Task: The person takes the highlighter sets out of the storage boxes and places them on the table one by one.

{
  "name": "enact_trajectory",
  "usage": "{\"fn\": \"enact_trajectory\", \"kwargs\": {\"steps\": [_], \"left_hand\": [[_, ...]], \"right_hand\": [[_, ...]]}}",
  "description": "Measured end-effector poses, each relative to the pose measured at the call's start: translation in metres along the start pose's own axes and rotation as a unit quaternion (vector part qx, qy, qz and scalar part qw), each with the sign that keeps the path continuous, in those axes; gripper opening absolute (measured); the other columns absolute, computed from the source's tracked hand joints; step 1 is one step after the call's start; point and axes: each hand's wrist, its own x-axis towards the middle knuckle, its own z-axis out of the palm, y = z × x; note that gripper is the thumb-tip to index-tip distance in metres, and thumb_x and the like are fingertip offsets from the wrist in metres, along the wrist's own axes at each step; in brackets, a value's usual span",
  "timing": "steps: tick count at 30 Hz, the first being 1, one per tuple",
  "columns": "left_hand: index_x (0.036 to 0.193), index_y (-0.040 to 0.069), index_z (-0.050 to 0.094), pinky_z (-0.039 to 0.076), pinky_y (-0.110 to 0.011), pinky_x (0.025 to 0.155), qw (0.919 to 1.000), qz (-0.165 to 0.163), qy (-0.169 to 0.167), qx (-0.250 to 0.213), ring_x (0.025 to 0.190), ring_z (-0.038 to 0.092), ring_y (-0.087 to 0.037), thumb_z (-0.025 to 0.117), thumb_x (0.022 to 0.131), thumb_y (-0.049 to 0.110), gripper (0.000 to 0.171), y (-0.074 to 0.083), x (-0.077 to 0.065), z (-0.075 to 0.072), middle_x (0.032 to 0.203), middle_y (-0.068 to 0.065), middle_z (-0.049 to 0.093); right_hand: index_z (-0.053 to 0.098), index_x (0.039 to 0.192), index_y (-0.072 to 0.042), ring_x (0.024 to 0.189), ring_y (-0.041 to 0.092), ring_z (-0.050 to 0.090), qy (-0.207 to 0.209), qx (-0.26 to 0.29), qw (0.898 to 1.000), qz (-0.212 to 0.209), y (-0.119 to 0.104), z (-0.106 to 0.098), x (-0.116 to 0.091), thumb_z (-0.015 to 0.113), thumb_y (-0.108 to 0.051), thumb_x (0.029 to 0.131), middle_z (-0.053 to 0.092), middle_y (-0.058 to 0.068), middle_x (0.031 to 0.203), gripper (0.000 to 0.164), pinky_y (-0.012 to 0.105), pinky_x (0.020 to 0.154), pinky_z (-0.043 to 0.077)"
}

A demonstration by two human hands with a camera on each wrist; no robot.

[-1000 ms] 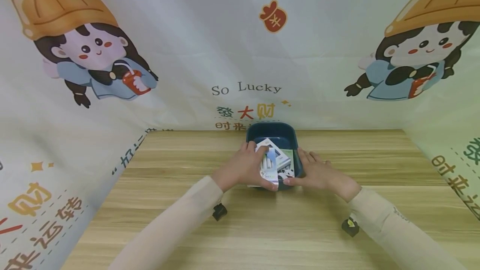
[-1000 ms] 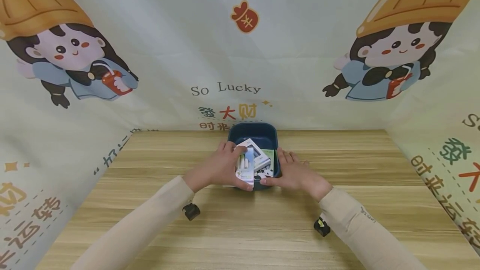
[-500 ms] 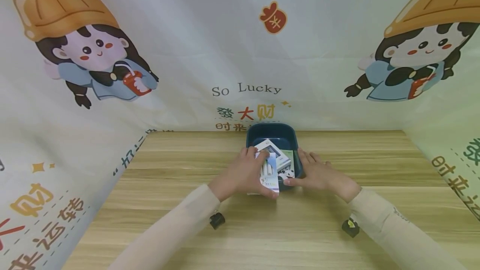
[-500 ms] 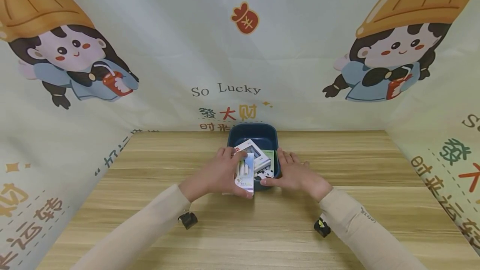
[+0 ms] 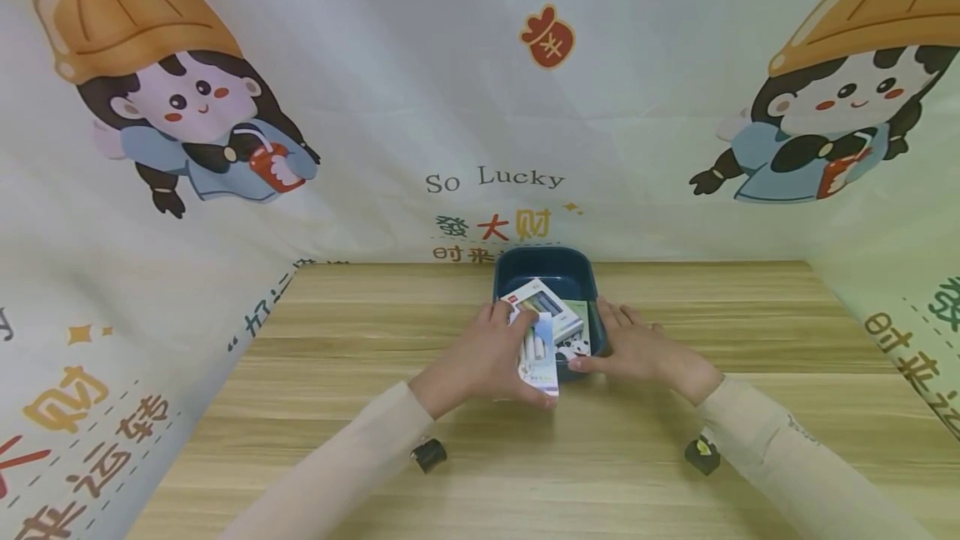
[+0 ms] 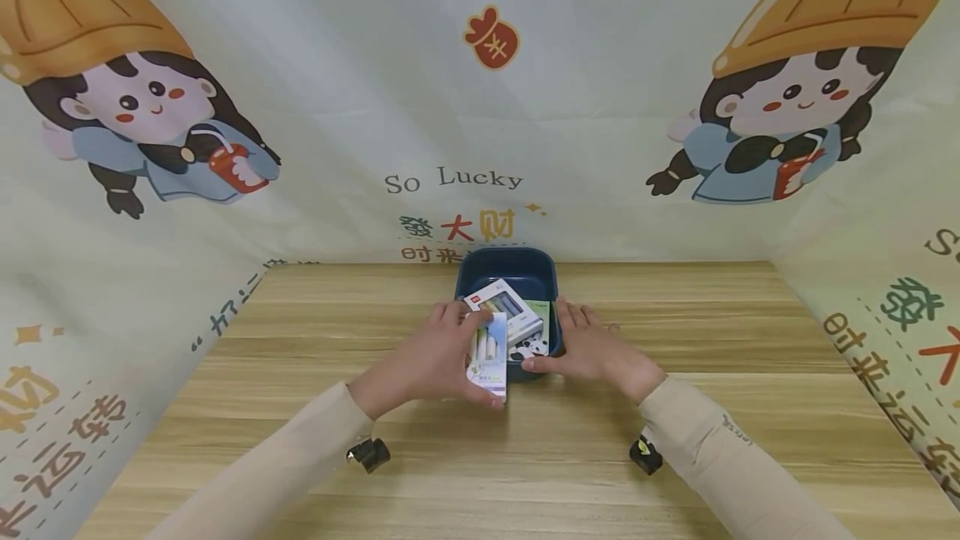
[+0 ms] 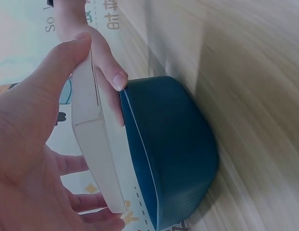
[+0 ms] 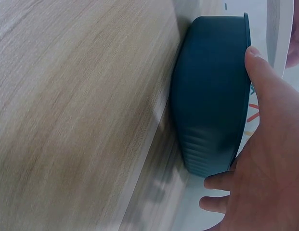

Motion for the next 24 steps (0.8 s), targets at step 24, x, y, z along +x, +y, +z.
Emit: {"fn": "enact_trajectory", "kwargs": {"steps": [24], "left_hand": [[0.147, 0.015, 0.040, 0.048, -0.044, 0.102, 0.9998, 0.013, 0.014, -0.009, 0.122, 0.045, -0.030, 0.079, 0.056, 0.077, 0.117, 0.008, -0.028, 0.004, 0.137, -0.019, 0.047]], "right_hand": [[0.007, 0.157, 0.004, 0.148, 0.052, 0.018, 0.003, 0.000, 1.000, -0.001, -0.001, 0.000, -0.001, 0.052, -0.081, 0.081, 0.016, 0.027, 0.163, 0.122, 0.081, 0.106, 0.021]]}}
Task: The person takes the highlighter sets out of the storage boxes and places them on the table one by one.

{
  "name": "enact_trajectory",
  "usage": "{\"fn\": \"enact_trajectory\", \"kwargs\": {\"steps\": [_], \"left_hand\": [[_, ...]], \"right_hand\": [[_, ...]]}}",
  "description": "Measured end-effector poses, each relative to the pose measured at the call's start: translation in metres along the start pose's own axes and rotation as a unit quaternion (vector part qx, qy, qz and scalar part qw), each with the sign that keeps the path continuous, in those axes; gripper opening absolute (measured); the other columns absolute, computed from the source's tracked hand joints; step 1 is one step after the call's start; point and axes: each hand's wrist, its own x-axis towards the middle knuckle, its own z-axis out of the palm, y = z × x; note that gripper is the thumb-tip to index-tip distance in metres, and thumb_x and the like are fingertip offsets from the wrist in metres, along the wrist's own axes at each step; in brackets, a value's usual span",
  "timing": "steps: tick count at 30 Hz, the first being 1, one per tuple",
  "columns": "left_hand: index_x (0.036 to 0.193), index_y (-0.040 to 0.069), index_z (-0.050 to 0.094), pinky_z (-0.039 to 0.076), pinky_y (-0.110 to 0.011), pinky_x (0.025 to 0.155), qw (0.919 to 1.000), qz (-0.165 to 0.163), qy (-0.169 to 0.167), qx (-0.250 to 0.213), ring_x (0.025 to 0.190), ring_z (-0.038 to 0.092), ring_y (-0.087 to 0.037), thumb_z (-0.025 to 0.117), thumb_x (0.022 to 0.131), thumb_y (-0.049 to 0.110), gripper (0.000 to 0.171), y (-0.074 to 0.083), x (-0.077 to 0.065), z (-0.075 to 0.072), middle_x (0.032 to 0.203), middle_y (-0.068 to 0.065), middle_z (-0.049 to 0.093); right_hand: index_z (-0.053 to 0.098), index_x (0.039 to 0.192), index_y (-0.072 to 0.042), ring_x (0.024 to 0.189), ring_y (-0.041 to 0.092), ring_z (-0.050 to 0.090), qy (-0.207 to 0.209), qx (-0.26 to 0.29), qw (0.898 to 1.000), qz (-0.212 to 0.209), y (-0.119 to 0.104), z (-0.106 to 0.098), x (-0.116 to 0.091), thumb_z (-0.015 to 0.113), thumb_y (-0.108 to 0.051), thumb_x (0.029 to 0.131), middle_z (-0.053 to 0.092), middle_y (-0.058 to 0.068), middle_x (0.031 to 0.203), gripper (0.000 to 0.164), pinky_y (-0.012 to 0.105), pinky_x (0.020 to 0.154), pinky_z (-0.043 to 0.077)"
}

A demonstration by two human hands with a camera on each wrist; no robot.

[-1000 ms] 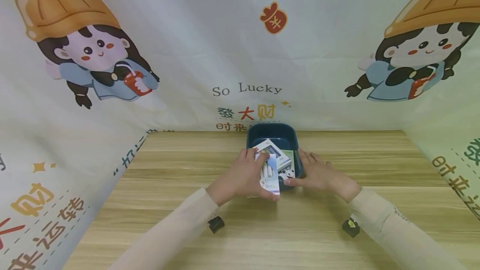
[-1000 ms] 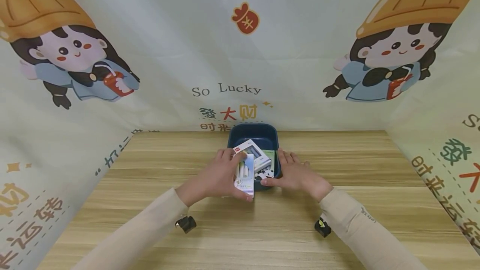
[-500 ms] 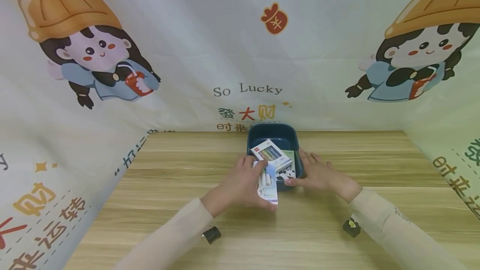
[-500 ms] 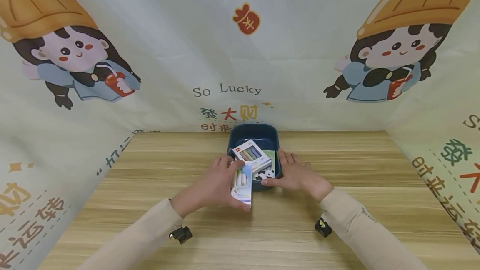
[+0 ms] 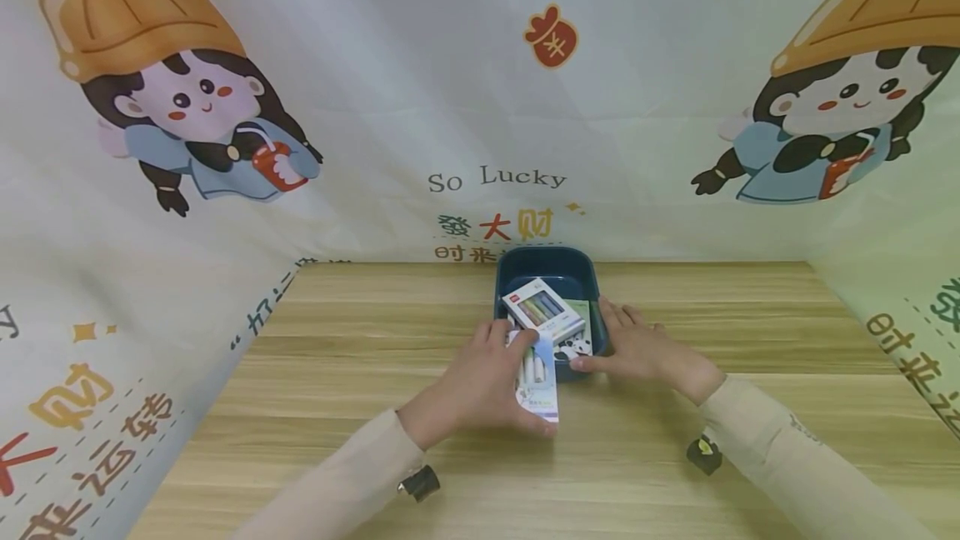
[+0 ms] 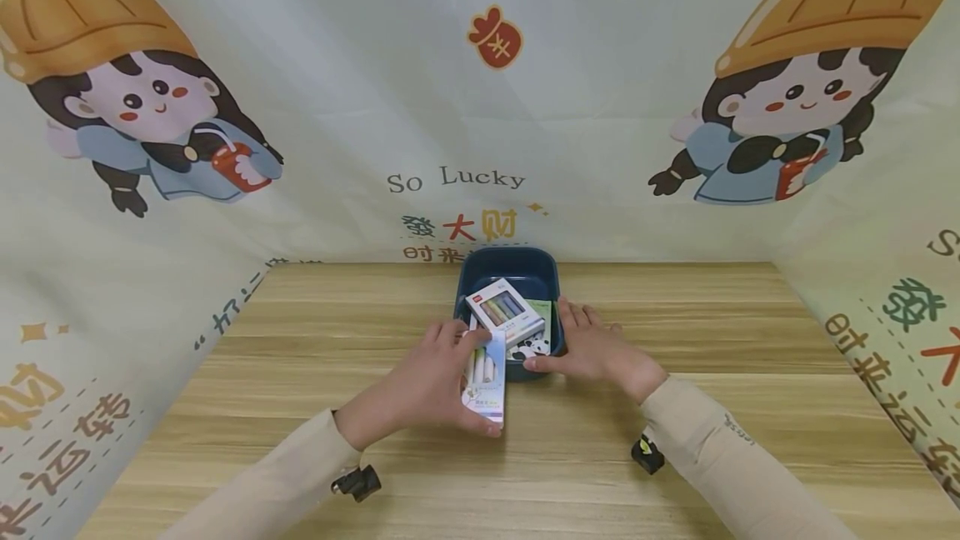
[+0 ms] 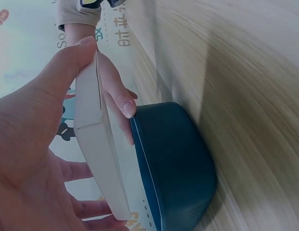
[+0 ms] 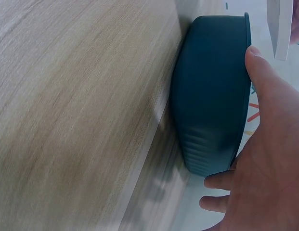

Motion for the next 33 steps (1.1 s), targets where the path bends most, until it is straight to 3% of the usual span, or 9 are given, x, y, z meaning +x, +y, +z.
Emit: {"fn": "enact_trajectory", "kwargs": {"steps": [19, 33], "left_hand": [[0.146, 0.015, 0.041, 0.045, -0.046, 0.106, 0.9998, -0.014, -0.003, -0.011, 0.125, 0.043, -0.033, 0.078, 0.055, 0.078, 0.117, 0.003, -0.012, 0.006, 0.139, -0.020, 0.046], [0.144, 0.012, 0.042, 0.048, -0.042, 0.103, 1.0000, 0.004, 0.000, 0.007, 0.119, 0.047, -0.031, 0.077, 0.055, 0.080, 0.117, 0.015, -0.019, 0.017, 0.135, -0.021, 0.050]], "right_hand": [[0.006, 0.157, 0.003, 0.148, 0.052, 0.018, 0.002, 0.000, 1.000, -0.002, 0.000, 0.001, 0.000, 0.052, -0.081, 0.081, 0.016, 0.026, 0.163, 0.122, 0.081, 0.106, 0.021], [0.007, 0.157, 0.003, 0.148, 0.052, 0.018, 0.009, 0.008, 1.000, -0.001, 0.001, 0.003, -0.001, 0.053, -0.080, 0.081, 0.016, 0.025, 0.164, 0.122, 0.082, 0.105, 0.021]]}}
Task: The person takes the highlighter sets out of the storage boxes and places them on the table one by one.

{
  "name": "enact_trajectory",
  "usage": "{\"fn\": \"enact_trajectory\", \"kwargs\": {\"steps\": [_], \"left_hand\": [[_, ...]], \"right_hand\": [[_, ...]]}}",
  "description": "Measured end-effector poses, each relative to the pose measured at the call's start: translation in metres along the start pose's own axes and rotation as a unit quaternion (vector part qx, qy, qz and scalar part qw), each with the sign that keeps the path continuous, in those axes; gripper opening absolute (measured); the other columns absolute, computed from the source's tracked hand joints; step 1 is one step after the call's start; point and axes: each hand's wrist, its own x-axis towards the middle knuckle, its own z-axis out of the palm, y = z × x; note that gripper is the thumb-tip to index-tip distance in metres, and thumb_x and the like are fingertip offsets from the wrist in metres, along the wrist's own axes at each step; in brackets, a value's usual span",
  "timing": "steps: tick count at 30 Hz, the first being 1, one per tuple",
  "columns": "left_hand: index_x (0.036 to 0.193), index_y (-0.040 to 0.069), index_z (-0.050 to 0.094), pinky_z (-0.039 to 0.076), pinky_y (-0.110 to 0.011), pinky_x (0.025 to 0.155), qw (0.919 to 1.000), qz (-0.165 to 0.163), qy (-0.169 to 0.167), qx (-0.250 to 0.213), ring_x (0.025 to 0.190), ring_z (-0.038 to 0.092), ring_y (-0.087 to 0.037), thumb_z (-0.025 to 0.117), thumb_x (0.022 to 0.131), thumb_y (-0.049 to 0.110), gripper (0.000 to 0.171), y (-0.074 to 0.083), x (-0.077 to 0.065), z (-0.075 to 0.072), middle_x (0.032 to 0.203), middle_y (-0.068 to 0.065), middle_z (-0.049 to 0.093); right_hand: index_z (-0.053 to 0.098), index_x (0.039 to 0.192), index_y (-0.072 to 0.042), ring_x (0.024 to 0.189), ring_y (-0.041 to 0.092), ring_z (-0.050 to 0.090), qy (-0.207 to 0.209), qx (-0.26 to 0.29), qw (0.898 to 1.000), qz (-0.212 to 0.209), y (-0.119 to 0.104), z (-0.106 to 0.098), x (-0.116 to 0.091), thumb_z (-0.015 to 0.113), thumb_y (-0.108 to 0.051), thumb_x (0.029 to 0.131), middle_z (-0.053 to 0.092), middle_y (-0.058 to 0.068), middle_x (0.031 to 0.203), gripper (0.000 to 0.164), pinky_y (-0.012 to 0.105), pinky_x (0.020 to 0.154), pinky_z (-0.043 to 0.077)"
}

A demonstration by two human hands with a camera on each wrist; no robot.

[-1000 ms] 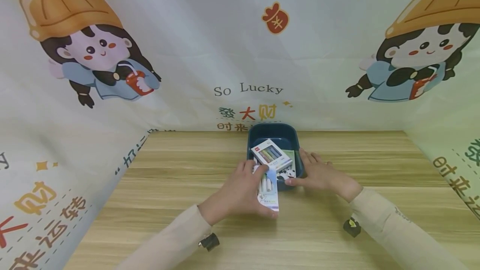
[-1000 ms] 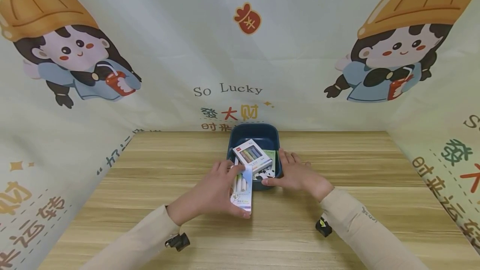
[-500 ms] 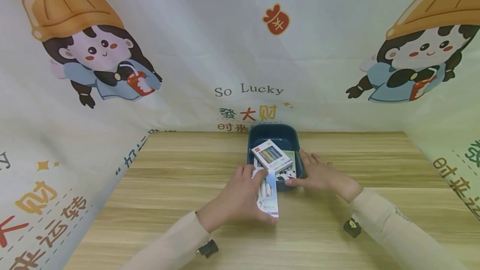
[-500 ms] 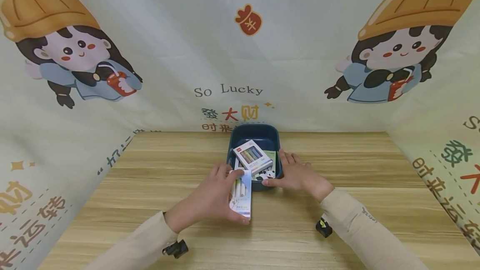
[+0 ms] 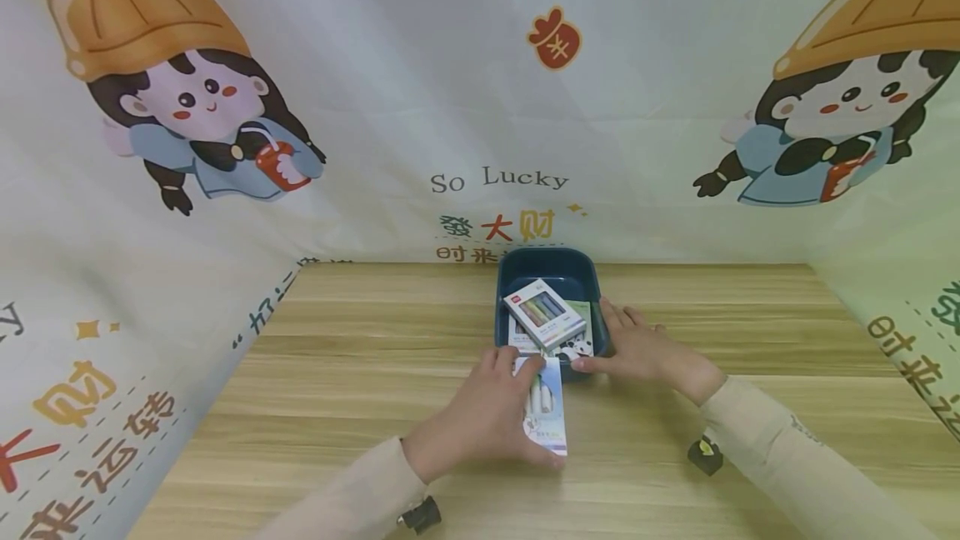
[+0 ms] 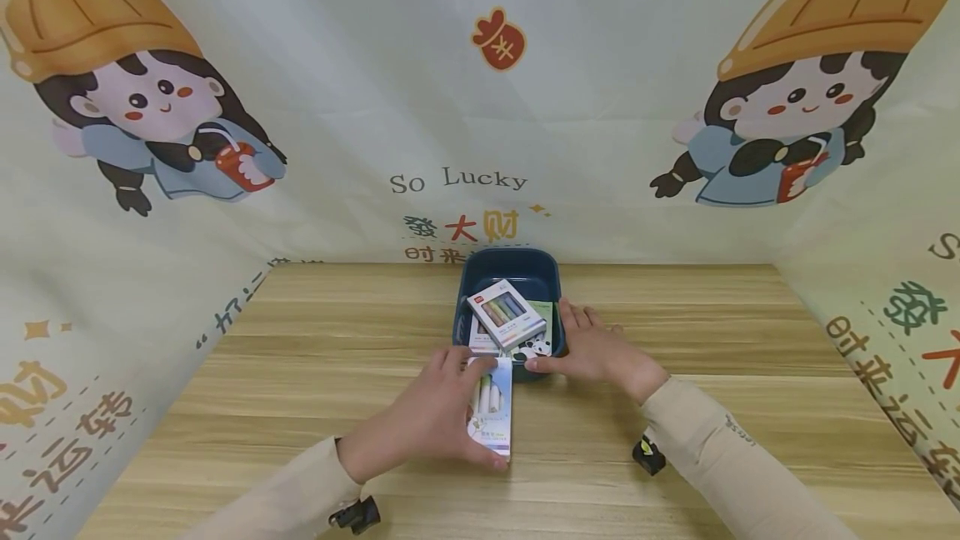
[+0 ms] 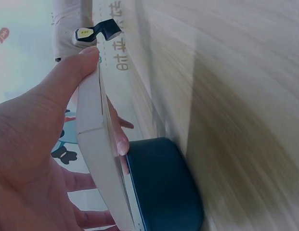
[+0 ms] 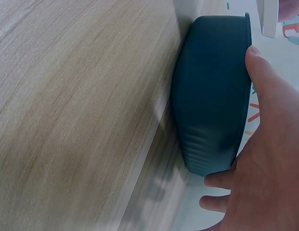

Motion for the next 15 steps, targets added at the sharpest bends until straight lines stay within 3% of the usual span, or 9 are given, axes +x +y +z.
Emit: {"fn": "enact_trajectory", "kwargs": {"steps": [15], "left_hand": [[0.146, 0.013, 0.043, 0.047, -0.038, 0.101, 0.9997, 0.006, -0.018, 0.015, 0.119, 0.045, -0.028, 0.074, 0.054, 0.084, 0.120, 0.013, 0.000, 0.008, 0.130, -0.016, 0.051]], "right_hand": [[0.008, 0.157, 0.003, 0.148, 0.052, 0.020, -0.002, -0.001, 1.000, 0.003, 0.000, -0.001, 0.000, 0.053, -0.081, 0.080, 0.018, 0.026, 0.163, 0.123, 0.082, 0.104, 0.022]]}}
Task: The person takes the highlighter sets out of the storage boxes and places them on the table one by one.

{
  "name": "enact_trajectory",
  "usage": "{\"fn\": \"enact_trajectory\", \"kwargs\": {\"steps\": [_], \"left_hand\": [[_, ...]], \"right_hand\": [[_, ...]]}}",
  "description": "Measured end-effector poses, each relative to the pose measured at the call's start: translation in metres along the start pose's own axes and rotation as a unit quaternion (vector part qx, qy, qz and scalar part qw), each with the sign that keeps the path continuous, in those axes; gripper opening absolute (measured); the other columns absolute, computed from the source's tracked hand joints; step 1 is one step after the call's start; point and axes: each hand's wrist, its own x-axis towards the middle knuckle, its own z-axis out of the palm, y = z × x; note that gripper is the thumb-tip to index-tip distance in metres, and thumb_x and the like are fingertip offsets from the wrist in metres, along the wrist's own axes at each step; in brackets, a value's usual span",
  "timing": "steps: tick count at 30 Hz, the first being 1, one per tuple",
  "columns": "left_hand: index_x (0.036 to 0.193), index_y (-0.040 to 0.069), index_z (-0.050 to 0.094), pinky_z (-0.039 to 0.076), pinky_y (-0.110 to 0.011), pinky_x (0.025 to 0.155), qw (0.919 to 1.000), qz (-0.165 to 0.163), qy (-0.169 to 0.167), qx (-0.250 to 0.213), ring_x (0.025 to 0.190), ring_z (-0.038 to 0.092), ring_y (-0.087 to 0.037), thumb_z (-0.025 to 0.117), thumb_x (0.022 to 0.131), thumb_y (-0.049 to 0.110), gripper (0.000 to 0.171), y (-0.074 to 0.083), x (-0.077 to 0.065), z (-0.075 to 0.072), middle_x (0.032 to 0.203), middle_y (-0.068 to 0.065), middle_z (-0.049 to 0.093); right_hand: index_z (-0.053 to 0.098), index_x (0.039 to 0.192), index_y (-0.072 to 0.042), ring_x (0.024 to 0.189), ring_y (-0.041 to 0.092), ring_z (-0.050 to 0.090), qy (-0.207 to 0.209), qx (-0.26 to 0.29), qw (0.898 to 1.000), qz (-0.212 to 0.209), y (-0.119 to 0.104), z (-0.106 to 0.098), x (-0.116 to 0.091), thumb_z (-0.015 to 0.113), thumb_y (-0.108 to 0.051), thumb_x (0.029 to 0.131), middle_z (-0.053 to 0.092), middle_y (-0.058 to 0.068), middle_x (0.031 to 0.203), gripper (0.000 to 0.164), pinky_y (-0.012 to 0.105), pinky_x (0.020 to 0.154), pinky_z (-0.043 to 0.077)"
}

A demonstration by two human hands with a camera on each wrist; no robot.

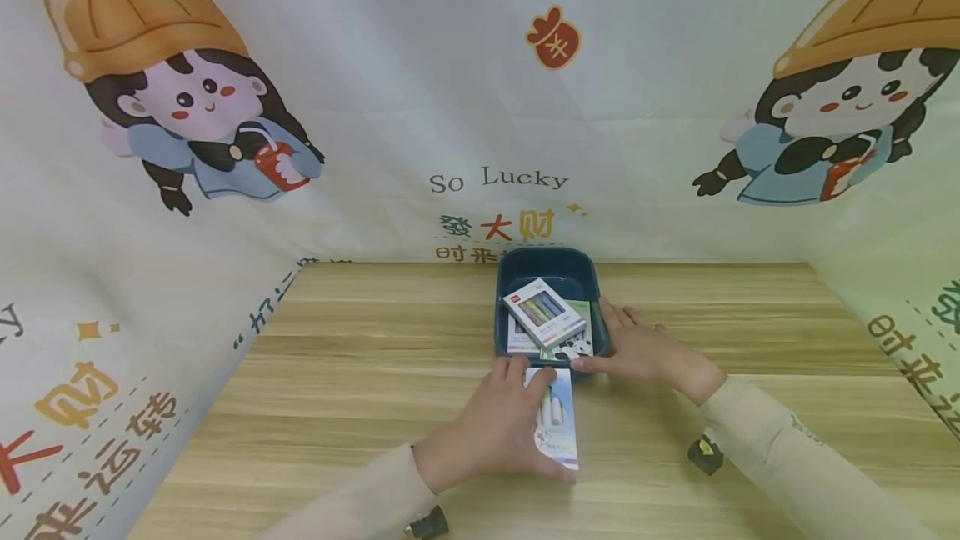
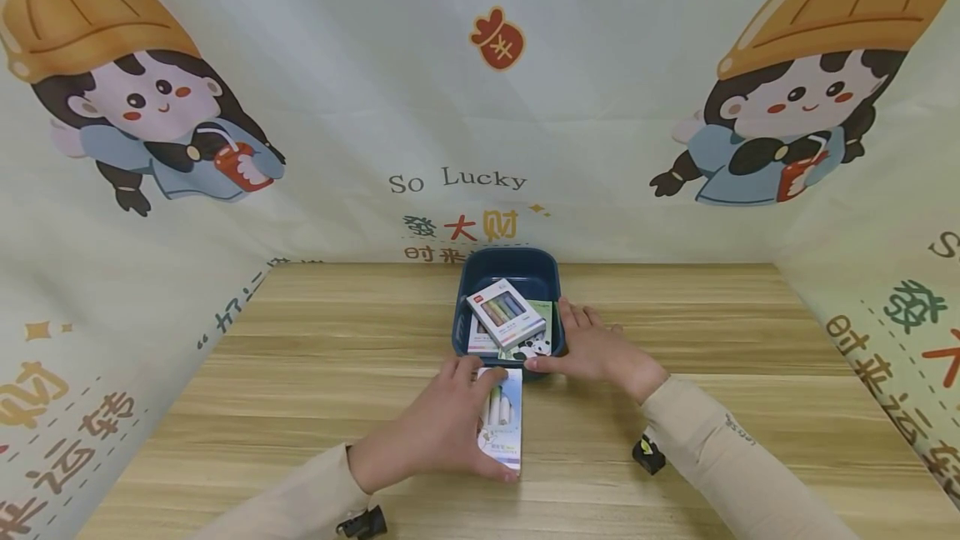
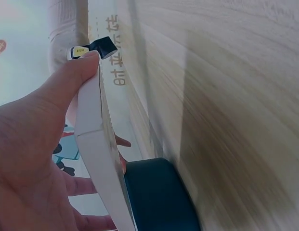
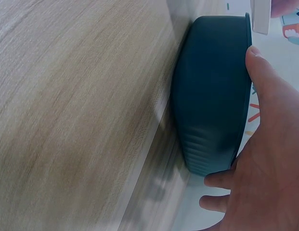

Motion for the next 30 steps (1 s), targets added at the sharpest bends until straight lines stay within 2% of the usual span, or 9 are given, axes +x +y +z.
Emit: {"fn": "enact_trajectory", "kwargs": {"steps": [5, 12, 19, 30], "left_hand": [[0.146, 0.013, 0.042, 0.047, -0.041, 0.103, 0.9997, -0.009, -0.017, -0.016, 0.121, 0.044, -0.028, 0.075, 0.054, 0.083, 0.121, 0.004, 0.000, 0.000, 0.134, -0.016, 0.050], [0.144, 0.013, 0.045, 0.047, -0.040, 0.103, 0.9998, 0.003, -0.016, -0.007, 0.118, 0.045, -0.028, 0.074, 0.054, 0.084, 0.118, 0.010, 0.000, 0.005, 0.131, -0.015, 0.050], [0.147, 0.014, 0.042, 0.045, -0.042, 0.107, 0.9988, -0.006, -0.040, -0.028, 0.123, 0.041, -0.029, 0.075, 0.055, 0.083, 0.120, 0.015, 0.001, 0.008, 0.137, -0.014, 0.046], [0.145, 0.013, 0.044, 0.046, -0.041, 0.104, 0.9994, 0.001, -0.028, -0.021, 0.119, 0.042, -0.028, 0.076, 0.055, 0.081, 0.117, 0.018, 0.000, 0.009, 0.132, -0.013, 0.048]], "right_hand": [[0.008, 0.157, 0.003, 0.148, 0.052, 0.019, -0.002, -0.002, 1.000, 0.003, 0.001, 0.000, 0.000, 0.052, -0.082, 0.079, 0.018, 0.025, 0.163, 0.124, 0.082, 0.104, 0.022], [0.008, 0.157, 0.003, 0.148, 0.051, 0.020, -0.002, -0.004, 1.000, 0.003, -0.001, -0.002, -0.001, 0.052, -0.081, 0.080, 0.018, 0.026, 0.163, 0.122, 0.081, 0.105, 0.023], [0.009, 0.157, 0.004, 0.147, 0.051, 0.021, 0.002, -0.003, 1.000, 0.000, -0.002, -0.002, -0.001, 0.053, -0.080, 0.080, 0.020, 0.027, 0.162, 0.122, 0.081, 0.104, 0.024], [0.008, 0.156, 0.005, 0.147, 0.052, 0.021, 0.003, -0.002, 1.000, -0.001, -0.002, -0.002, -0.001, 0.054, -0.079, 0.081, 0.019, 0.027, 0.162, 0.122, 0.081, 0.104, 0.025]]}}
